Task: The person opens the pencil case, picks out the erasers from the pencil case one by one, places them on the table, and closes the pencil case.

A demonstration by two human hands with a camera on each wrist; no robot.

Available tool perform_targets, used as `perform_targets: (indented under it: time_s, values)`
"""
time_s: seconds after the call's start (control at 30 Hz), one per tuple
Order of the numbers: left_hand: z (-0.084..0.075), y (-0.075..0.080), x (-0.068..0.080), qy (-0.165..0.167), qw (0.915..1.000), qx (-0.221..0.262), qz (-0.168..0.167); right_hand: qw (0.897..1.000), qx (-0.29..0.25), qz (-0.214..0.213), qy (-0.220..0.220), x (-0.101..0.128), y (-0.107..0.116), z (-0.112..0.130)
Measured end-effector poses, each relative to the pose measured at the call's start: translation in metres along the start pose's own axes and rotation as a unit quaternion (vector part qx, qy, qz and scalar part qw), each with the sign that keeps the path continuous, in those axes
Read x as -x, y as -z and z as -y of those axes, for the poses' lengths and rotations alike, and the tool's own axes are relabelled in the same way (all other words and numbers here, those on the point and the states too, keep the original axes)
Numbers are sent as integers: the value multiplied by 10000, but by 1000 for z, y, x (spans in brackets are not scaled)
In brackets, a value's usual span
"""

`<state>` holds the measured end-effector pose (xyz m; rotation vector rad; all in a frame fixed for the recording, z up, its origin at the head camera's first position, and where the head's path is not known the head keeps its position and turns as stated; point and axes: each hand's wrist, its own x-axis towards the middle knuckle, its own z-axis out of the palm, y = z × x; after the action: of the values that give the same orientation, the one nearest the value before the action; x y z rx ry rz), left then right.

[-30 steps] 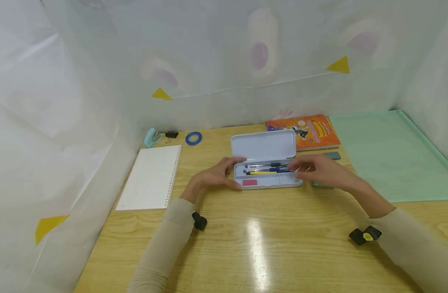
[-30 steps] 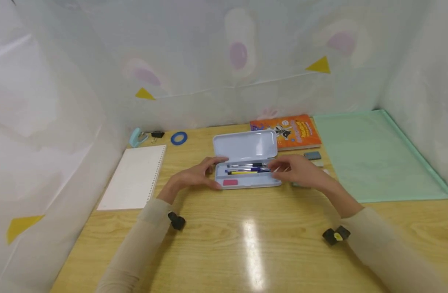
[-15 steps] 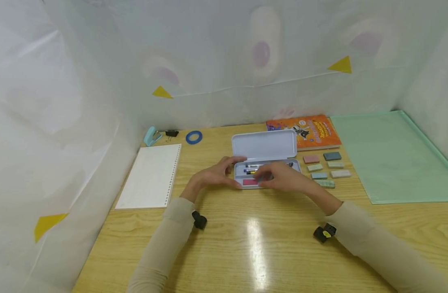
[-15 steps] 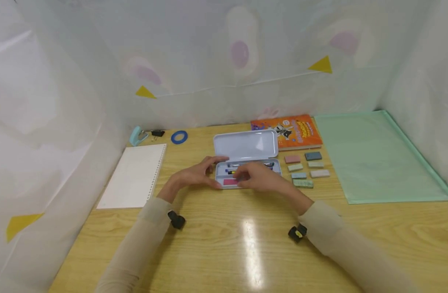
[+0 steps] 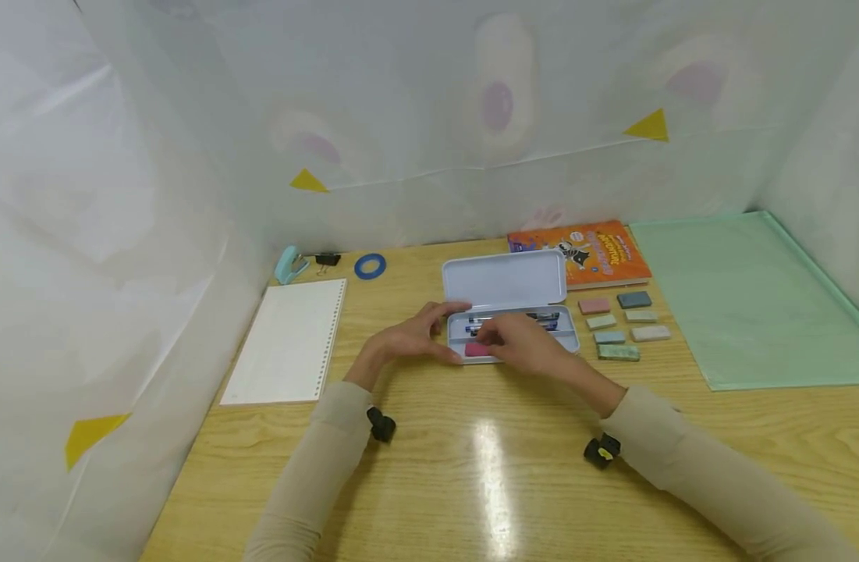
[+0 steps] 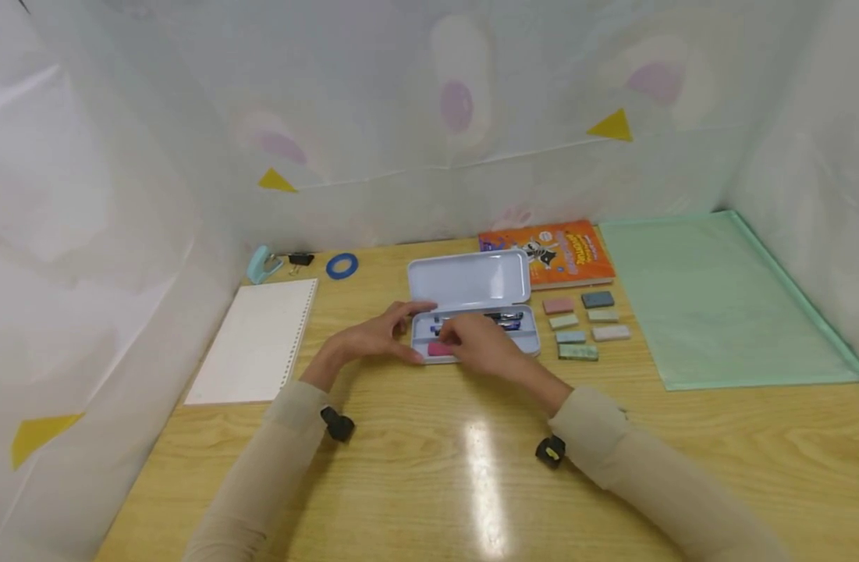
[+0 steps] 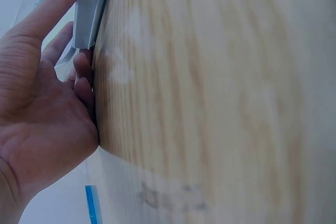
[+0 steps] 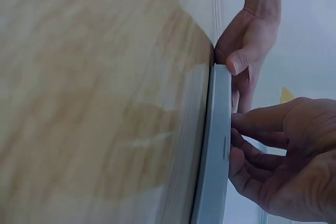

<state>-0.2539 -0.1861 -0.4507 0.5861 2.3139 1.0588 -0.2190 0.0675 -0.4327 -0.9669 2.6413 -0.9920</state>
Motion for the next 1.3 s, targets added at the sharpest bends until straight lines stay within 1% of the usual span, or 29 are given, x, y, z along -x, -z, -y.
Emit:
perform_targets:
  time_s: [0.17,0.27,0.33,0.47,0.6,0.7,0.9,1.0,1.13,1.3]
  values:
    - [-1,0,1,25,10000,28,-9,9992,261,-183,-249,-2,-3,6]
    - [0,0,1,51,10000,35,-13,9984,332,-328,-310,-1,-3,8]
    - [0,-1,0,82,9999,55,-24,9980,285,-421,-372,0,-1,10]
    - [-1,0,0,143,9999,87,-35,9977,-33,-579,-358,6,9,8]
    - [-2,0,0,191,9998,76,-29,9953,-516,-768,-278,15,25,-4]
    - [-1,0,0,195,9998,43,-26,9925,-762,-875,-378,26,38,-16]
    - [0,2,0,186,9998,55,-13,9873,-1108,-813,-796,55,66,-38]
    - [-1,2,0,169,9998,59,-20,9843,-1197,-826,-998,71,78,-48]
    - [-1,1,0,140,9999,41,-19,9819,-1150,-892,-1210,93,92,-61]
    - [0,0,0,158,9999,33,-33,9806,-967,-1101,-1301,121,105,-79]
